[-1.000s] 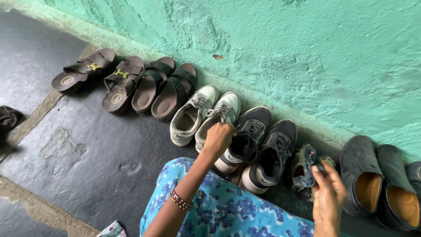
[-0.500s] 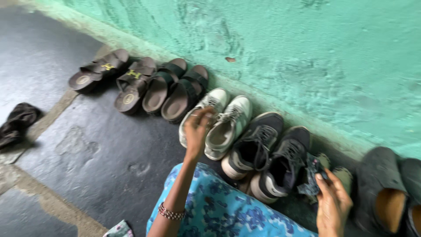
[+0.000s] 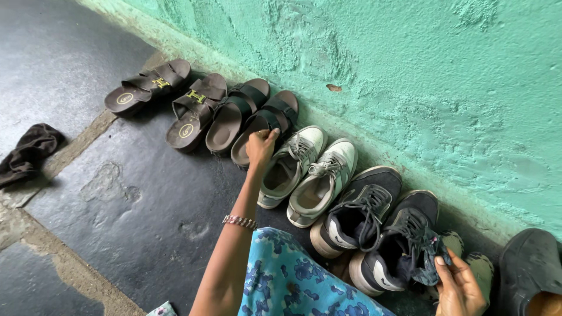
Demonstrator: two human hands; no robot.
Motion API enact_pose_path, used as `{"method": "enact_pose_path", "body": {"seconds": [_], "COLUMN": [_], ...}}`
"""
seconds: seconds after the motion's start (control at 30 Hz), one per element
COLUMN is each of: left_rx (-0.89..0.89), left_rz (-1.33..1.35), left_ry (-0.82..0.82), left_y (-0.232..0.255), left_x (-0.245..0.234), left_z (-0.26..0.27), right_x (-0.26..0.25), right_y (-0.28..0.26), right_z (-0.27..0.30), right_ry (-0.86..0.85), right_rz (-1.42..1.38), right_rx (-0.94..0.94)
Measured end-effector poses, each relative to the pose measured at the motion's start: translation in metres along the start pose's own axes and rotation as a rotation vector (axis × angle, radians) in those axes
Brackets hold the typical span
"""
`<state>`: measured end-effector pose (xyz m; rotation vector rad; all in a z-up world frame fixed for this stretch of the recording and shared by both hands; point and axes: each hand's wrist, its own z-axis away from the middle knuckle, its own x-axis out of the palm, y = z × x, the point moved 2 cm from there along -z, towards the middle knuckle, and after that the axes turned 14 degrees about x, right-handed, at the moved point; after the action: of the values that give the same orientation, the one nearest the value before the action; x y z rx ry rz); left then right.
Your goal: The person sits on the floor and wipes several pairs of shoes with a dark cloth. They handle white sneakers, black formal shoes, and dark loafers one at a time, rubbing the uppers and sides before placing each shoe back in line.
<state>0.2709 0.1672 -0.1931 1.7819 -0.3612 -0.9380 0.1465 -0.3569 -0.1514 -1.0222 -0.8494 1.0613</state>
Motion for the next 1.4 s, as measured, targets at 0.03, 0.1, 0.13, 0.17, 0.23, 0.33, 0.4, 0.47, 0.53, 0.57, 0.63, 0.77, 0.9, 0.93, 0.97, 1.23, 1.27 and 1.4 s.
{"method": "enact_pose_path", "body": {"seconds": [0.03, 0.1, 0.13, 0.17, 0.23, 0.33, 0.4, 0.47, 0.53, 0.57, 0.63, 0.77, 0.9, 0.93, 0.97, 1.23, 1.27, 1.4], "left_rx": [0.017, 0.065, 0.093, 0.099, 0.113, 0.119, 0.067, 0.064, 0.105, 0.125, 0.159, 0.024, 0.268, 0.313, 0.326, -0.037, -0.115, -0.225], "left_rz": [-0.109, -0.117, -0.122, -0.121, -0.124, -0.101, -0.059, -0.029, -0.011, 0.006, 0.036, 0.069, 0.246, 0.304, 0.433, 1.071, 1.049, 1.010], "left_ry": [0.026, 0.068, 0.089, 0.098, 0.113, 0.042, 0.036, 0.046, 0.067, 0.066, 0.058, 0.053, 0.271, 0.324, 0.300, -0.344, -0.444, -0.787], "left_y": [0.001, 0.001, 0.003, 0.005, 0.004, 0.002, 0.000, 0.000, 0.001, 0.002, 0.006, 0.021, 0.062, 0.077, 0.092, 0.178, 0.183, 0.200], "left_x": [0.002, -0.005, -0.010, -0.014, -0.024, -0.032, -0.035, -0.035, -0.032, -0.030, -0.024, -0.021, -0.014, -0.011, -0.003, 0.113, 0.127, 0.163], "left_z": [0.000, 0.002, 0.001, 0.004, 0.015, 0.025, 0.028, 0.028, 0.026, 0.024, 0.026, 0.040, 0.091, 0.110, 0.126, 0.291, 0.311, 0.368], "right_x": [0.000, 0.003, 0.005, 0.005, 0.007, 0.007, 0.004, -0.017, -0.051, -0.072, -0.122, -0.178, -0.189, -0.179, -0.179, -0.175, -0.171, -0.146], "right_y": [-0.001, -0.003, -0.005, -0.007, -0.010, -0.014, -0.015, -0.016, -0.010, -0.015, -0.018, -0.040, -0.020, -0.011, -0.005, -0.026, -0.028, -0.056], "right_z": [0.001, 0.002, 0.004, 0.006, 0.011, 0.016, 0.015, 0.008, -0.007, -0.021, -0.031, -0.039, -0.042, -0.047, -0.048, -0.071, -0.064, -0.026], "right_ry": [0.023, 0.072, 0.066, 0.061, 0.046, 0.013, -0.011, 0.004, 0.074, 0.134, 0.326, 0.713, 0.691, 0.679, 0.699, 0.728, 0.733, 0.840], "right_rz": [0.008, 0.020, 0.003, -0.015, -0.040, -0.062, -0.085, -0.142, -0.151, -0.133, -0.021, 0.794, 1.273, 1.303, 1.268, 1.388, 1.349, 1.187], "right_rx": [-0.002, -0.007, -0.010, -0.013, -0.010, 0.005, 0.009, 0.012, 0.027, 0.042, 0.076, 0.195, 0.154, 0.227, 0.254, 0.331, 0.344, 0.027]}}
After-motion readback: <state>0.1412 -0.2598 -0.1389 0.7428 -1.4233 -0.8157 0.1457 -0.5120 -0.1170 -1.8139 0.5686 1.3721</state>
